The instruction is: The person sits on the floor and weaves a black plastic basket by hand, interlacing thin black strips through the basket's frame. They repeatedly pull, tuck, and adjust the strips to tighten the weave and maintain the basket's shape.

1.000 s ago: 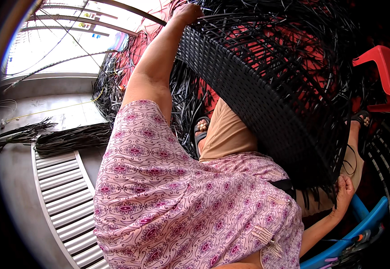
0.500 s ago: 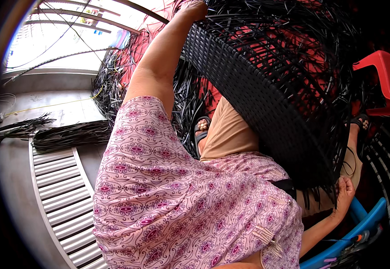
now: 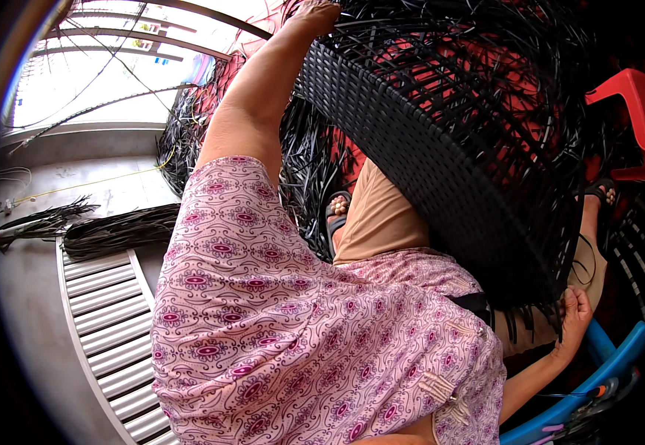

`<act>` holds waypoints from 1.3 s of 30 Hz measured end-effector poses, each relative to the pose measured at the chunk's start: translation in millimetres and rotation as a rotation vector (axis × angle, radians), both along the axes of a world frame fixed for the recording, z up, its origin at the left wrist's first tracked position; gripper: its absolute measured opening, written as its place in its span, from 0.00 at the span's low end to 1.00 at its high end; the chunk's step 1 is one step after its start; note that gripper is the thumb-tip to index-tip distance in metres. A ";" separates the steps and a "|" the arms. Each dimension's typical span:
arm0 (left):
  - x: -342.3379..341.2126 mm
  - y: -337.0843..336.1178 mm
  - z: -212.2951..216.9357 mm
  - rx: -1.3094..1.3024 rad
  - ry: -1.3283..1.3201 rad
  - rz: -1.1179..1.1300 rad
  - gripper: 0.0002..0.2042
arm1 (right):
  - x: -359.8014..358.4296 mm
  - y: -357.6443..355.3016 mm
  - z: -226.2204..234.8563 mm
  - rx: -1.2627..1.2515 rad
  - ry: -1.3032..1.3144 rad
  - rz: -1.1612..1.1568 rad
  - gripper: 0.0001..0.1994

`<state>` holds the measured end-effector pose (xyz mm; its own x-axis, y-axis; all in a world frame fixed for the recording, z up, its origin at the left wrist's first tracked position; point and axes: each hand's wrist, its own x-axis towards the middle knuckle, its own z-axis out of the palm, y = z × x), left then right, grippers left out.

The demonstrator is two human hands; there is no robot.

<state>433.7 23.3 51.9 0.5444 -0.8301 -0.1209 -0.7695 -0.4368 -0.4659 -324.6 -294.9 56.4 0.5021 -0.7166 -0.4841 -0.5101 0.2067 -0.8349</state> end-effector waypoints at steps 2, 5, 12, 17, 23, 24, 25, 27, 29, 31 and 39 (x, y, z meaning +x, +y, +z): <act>-0.5 -1.8 2.4 0.060 0.048 0.041 0.11 | 1.3 2.1 3.0 -0.014 -0.013 0.007 0.08; 1.0 -4.7 3.6 0.137 0.105 0.096 0.12 | 0.7 2.7 8.0 -0.008 -0.004 0.003 0.08; 24.3 7.6 -5.2 0.306 0.105 0.205 0.12 | 1.2 0.8 4.4 -0.064 0.039 0.010 0.07; -45.0 -11.7 20.4 0.157 -0.048 0.146 0.09 | -4.7 1.9 6.3 -0.070 0.027 0.018 0.07; -59.0 -6.6 25.7 0.127 -0.129 0.164 0.10 | -0.2 5.1 12.9 -0.069 0.048 -0.004 0.08; -59.2 -11.9 24.8 0.122 -0.129 0.168 0.10 | -2.4 6.2 12.7 -0.052 0.028 -0.026 0.08; -58.9 -18.7 25.1 0.101 -0.106 0.223 0.13 | -4.4 8.4 11.9 -0.036 0.010 -0.050 0.08; -40.2 -14.2 15.8 -0.081 0.020 0.234 0.12 | -10.2 10.9 9.6 -0.036 -0.010 -0.079 0.07; 32.8 29.3 -11.3 -0.151 0.211 0.218 0.11 | -12.0 7.2 0.1 -0.042 -0.031 -0.057 0.07; 89.7 102.9 -4.2 -0.036 0.510 0.279 0.12 | 3.7 -1.5 -7.5 0.022 -0.052 0.026 0.07; 42.9 44.8 20.3 -0.455 1.068 0.755 0.16 | -6.0 6.5 9.2 0.021 -0.005 -0.021 0.07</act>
<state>476.6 68.2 72.2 0.6905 -0.4576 -0.5602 -0.1711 -0.8558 0.4882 -330.6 -288.4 65.5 0.4897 -0.7167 -0.4966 -0.5013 0.2346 -0.8329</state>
